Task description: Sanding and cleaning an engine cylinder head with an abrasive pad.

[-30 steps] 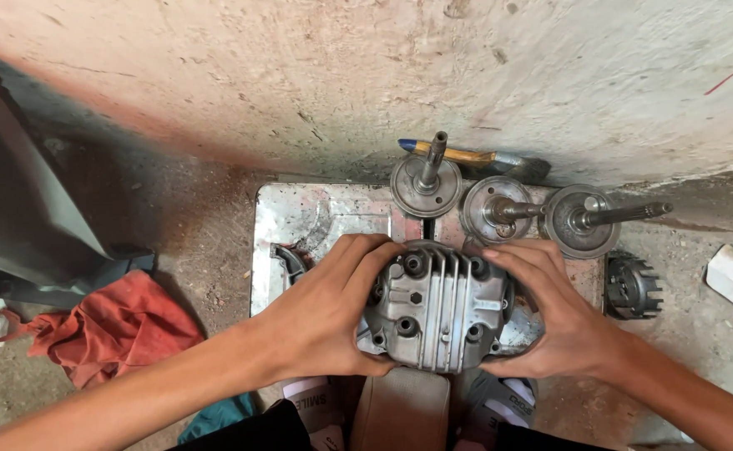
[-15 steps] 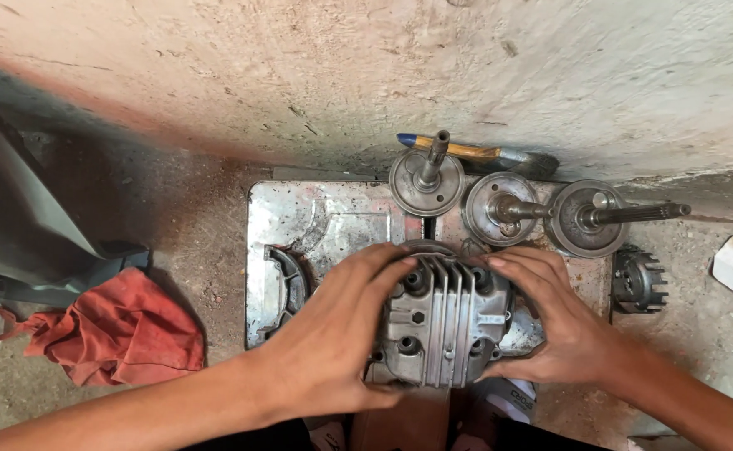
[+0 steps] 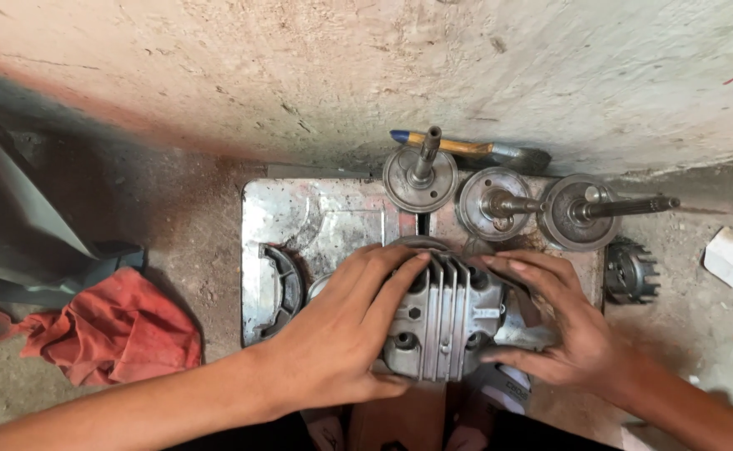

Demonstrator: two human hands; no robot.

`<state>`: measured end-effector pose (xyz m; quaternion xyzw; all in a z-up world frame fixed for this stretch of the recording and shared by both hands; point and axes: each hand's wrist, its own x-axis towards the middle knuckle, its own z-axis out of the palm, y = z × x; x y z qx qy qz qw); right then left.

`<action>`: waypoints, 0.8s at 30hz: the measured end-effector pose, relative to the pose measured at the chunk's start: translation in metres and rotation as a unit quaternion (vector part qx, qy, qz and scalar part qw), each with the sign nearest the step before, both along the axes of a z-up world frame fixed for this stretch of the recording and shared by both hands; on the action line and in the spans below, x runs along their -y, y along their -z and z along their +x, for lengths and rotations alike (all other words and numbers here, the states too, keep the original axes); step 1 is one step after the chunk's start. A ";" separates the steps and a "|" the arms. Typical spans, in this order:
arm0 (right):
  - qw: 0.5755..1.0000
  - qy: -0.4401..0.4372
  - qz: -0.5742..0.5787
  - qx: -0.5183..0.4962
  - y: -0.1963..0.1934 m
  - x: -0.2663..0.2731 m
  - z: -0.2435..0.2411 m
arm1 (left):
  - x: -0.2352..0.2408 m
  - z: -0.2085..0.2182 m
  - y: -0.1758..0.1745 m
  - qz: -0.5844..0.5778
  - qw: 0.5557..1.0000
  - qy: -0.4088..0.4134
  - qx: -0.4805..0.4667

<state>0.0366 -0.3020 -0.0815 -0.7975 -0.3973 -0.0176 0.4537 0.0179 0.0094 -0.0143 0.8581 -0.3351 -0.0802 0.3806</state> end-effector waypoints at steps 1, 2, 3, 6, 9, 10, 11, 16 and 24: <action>1.000 0.000 -0.002 -0.009 -0.007 -0.004 -0.003 | 0.002 0.001 -0.002 -0.002 1.000 0.000 -0.009; 0.999 0.034 -0.017 0.001 -0.013 -0.009 -0.004 | 0.002 0.004 -0.004 0.003 1.000 -0.003 -0.021; 0.997 0.068 -0.034 0.011 -0.020 -0.013 -0.006 | 0.003 0.007 -0.006 0.008 0.999 -0.007 -0.033; 0.994 0.104 -0.032 -0.019 -0.032 -0.019 -0.014 | 0.008 0.006 -0.012 0.014 0.999 -0.016 -0.042; 0.991 0.121 -0.054 -0.017 -0.037 -0.019 -0.026 | 0.009 0.002 -0.011 0.006 1.000 -0.019 -0.019; 0.991 0.121 -0.054 -0.015 -0.038 -0.019 -0.027 | 0.008 0.001 -0.011 0.005 1.000 -0.019 -0.017; 0.990 0.121 -0.067 -0.002 -0.039 -0.020 -0.030 | 0.008 -0.002 -0.010 0.007 1.000 -0.018 -0.017; 0.990 0.086 -0.098 0.047 -0.048 -0.022 -0.029 | 0.002 -0.010 -0.004 0.010 0.999 -0.024 0.030; 0.987 0.034 -0.122 0.097 -0.068 -0.027 -0.032 | 0.000 -0.022 0.000 -0.006 0.999 -0.047 0.016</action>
